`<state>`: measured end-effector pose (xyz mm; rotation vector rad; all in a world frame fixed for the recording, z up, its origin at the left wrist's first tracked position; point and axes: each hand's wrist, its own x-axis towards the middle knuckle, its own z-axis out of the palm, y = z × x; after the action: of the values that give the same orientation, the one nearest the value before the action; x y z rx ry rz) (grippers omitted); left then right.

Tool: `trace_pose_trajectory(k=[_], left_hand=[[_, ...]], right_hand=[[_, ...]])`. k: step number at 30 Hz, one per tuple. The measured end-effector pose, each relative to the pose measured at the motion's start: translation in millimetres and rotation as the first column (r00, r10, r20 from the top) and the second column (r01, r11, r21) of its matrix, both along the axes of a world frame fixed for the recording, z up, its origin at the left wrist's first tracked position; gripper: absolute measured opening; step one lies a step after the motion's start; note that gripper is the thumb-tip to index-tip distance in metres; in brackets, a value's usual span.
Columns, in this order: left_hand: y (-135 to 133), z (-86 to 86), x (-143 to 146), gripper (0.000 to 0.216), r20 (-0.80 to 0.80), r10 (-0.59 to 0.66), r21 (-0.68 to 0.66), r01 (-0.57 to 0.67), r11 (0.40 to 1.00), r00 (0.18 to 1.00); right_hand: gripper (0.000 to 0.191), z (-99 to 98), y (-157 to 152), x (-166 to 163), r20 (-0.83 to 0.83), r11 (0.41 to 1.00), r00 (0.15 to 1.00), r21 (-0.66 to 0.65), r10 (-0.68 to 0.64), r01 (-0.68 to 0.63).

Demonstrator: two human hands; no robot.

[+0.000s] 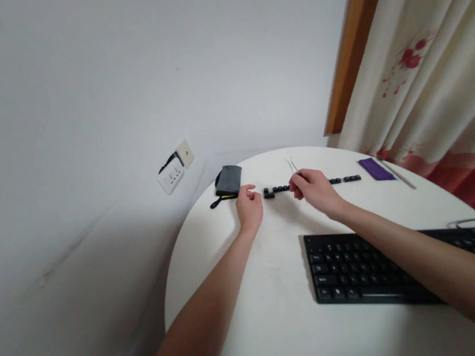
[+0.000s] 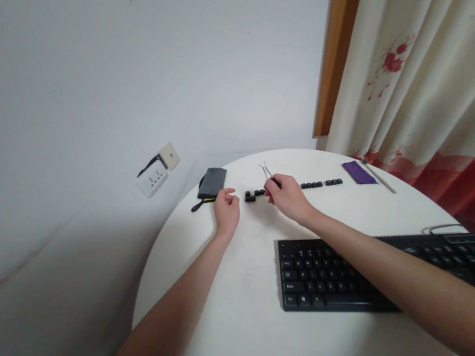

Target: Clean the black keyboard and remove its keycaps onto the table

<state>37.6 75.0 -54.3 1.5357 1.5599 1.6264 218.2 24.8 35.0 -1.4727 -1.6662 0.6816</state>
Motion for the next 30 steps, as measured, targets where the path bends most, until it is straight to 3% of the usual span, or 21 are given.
trace_pose_trajectory(k=[3, 6, 10, 16, 19, 21, 23, 26, 28, 30], left_hand=[[-1, 1.8, -1, 0.021, 0.003, -0.005, -0.007, 0.005, 1.000, 1.000], [-2, 4.3, 0, 0.020, -0.001, -0.010, -0.011, 0.010, 1.000, 1.000], [-4, 8.4, 1, 0.021, -0.021, -0.017, -0.017, 0.016, 1.000, 1.000], [-14, 19.9, 6, 0.018, -0.105, -0.050, -0.009, 0.050, 0.999, 0.993], [-26, 31.3, 16, 0.015, -0.174, -0.121, 0.022, 0.127, 0.992, 0.977], [-38, 40.5, 24, 0.015, -0.192, -0.242, 0.010, 0.248, 0.969, 0.951], [-53, 49.3, 32, 0.017, -0.230, -0.468, -0.071, 0.465, 0.882, 0.853], [-72, 58.2, 40, 0.017, -0.309, -0.795, -0.297, 0.741, 0.603, 0.523], [-78, 60.8, 41, 0.015, -0.345, -0.876, -0.388, 0.798, 0.461, 0.339], [-80, 62.0, 41, 0.017, -0.369, -0.900, -0.428, 0.817, 0.386, 0.232]], right_hand=[[0.028, 17.0, -24, 32, -0.092, 0.992, 0.995, 0.115, -0.039, 0.050], [0.029, 20.4, -48, 59, -0.131, 0.981, 0.989, 0.170, -0.071, 0.093], [0.033, 5.3, -74, 78, -0.199, 0.991, 0.980, 0.135, 0.027, 0.000], [0.022, -18.4, -94, 84, -0.140, 0.977, 0.973, 0.138, 0.181, -0.162], [0.021, -21.7, -97, 82, -0.162, 0.969, 0.959, 0.115, 0.234, -0.217], [0.021, -22.6, -99, 79, -0.146, 0.961, 0.952, 0.110, 0.269, -0.255], [0.020, -23.1, -101, 76, -0.088, 0.948, 0.949, 0.130, 0.303, -0.291], [0.020, -22.8, -104, 74, -0.008, 0.923, 0.939, 0.186, 0.344, -0.337], [0.020, -22.2, -105, 74, 0.009, 0.907, 0.931, 0.221, 0.365, -0.357], [0.019, -21.8, -106, 74, 0.013, 0.895, 0.923, 0.237, 0.385, -0.377]])
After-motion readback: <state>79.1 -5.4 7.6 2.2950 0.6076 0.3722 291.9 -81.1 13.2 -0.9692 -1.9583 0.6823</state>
